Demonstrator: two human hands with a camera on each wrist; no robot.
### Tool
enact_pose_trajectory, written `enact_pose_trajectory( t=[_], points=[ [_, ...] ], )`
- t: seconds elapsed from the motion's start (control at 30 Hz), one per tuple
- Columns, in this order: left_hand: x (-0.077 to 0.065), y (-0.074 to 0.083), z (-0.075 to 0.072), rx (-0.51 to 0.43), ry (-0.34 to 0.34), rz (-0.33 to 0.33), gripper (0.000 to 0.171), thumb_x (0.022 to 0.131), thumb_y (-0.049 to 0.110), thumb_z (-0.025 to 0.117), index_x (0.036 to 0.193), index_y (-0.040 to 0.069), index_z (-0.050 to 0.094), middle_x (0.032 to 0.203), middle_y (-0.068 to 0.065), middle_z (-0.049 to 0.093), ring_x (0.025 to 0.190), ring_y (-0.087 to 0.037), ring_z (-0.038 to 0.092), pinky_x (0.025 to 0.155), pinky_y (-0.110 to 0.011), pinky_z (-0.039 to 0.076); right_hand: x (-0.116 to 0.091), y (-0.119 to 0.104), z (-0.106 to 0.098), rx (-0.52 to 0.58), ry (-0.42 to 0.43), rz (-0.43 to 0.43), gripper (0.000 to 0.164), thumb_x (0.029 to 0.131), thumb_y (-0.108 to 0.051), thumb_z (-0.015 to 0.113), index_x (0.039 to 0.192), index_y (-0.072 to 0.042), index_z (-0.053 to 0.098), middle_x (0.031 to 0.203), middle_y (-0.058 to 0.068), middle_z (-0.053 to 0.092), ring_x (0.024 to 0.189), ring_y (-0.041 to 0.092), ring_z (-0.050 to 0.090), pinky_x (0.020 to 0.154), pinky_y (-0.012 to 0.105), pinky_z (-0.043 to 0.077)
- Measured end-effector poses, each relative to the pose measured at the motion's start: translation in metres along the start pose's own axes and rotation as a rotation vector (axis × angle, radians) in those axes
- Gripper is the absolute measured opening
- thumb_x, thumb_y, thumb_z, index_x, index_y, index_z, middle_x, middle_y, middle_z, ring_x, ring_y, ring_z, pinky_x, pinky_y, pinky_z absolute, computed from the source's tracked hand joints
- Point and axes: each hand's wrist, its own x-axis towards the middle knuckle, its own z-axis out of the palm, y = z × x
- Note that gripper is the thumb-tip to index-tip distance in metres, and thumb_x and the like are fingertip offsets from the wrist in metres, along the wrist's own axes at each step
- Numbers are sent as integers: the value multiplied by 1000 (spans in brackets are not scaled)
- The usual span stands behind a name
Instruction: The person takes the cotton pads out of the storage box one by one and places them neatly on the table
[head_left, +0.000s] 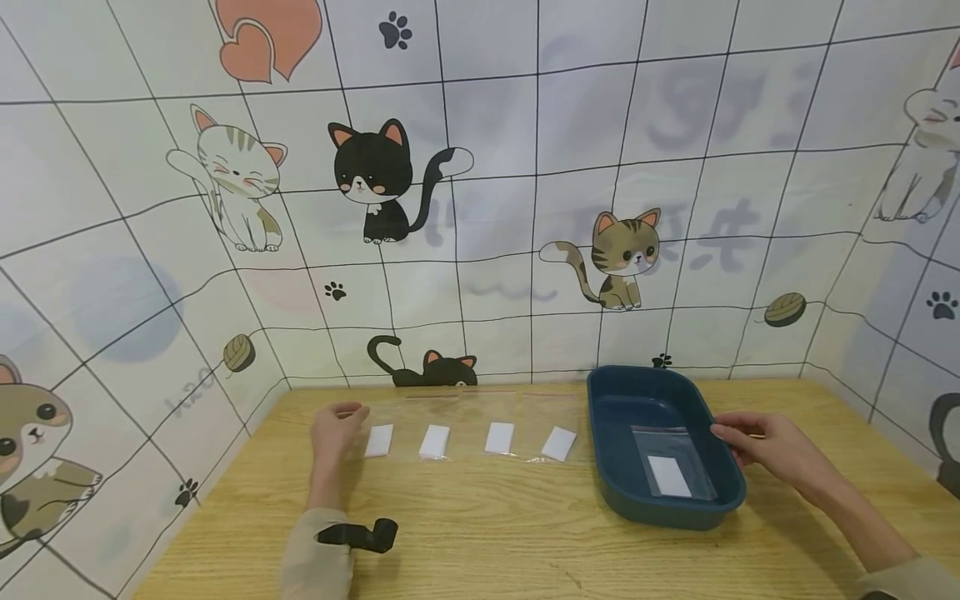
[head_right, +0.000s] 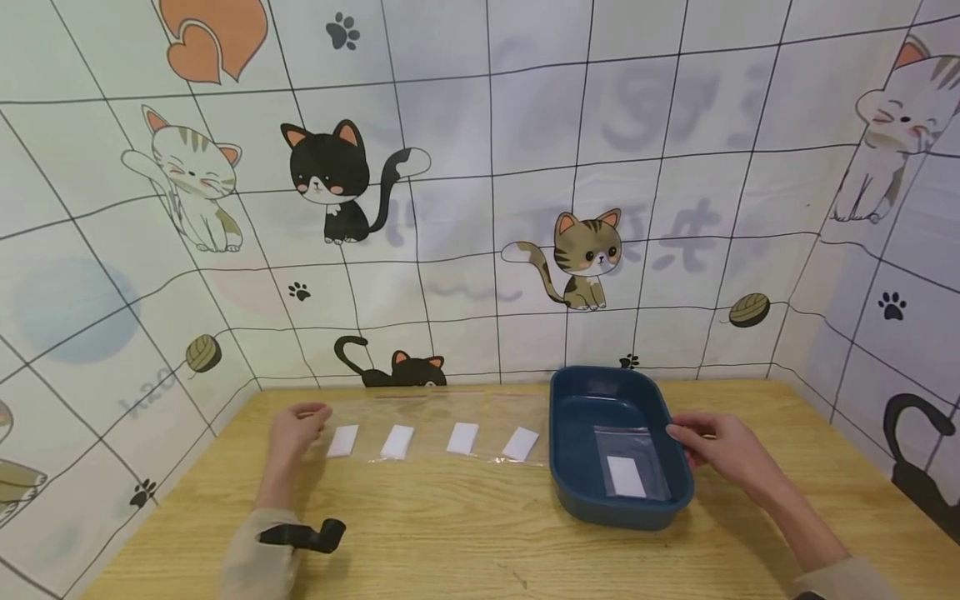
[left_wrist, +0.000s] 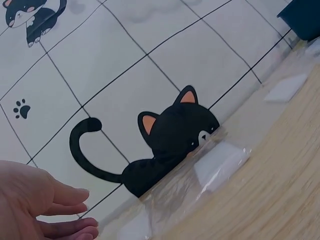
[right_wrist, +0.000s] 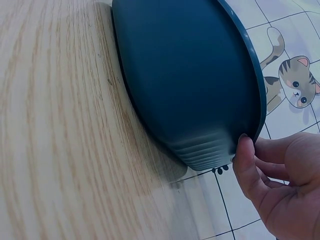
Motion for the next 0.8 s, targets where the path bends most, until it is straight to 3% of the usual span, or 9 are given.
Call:
enact_pose_trajectory(
  t=[0.2, 0.47, 0.8],
  points=[
    [-2, 14, 11, -45, -35, 24, 35, 98, 15, 62, 120, -11, 64, 124, -33, 62, 110, -44, 62, 91, -45, 50, -1, 0, -1, -1, -2, 3, 57, 105, -28, 57, 135, 20, 48, 100, 11, 66, 75, 16, 64, 69, 32, 56],
    [-7, 29, 20, -93, -59, 55, 33, 98, 13, 62, 120, -10, 64, 121, -31, 64, 106, -41, 64, 78, -30, 52, 0, -1, 0, -15, 5, 13, 58, 105, -30, 57, 134, 19, 49, 103, 12, 67, 76, 16, 65, 69, 31, 57],
    [-16, 49, 32, -120, -129, 69, 32, 98, 17, 64, 120, -7, 64, 118, -26, 64, 106, -39, 62, 85, -38, 51, 1, 1, 0, -31, 8, 5, 53, 106, -25, 55, 134, 21, 49, 103, 12, 67, 75, 14, 63, 68, 31, 57]
  ],
)
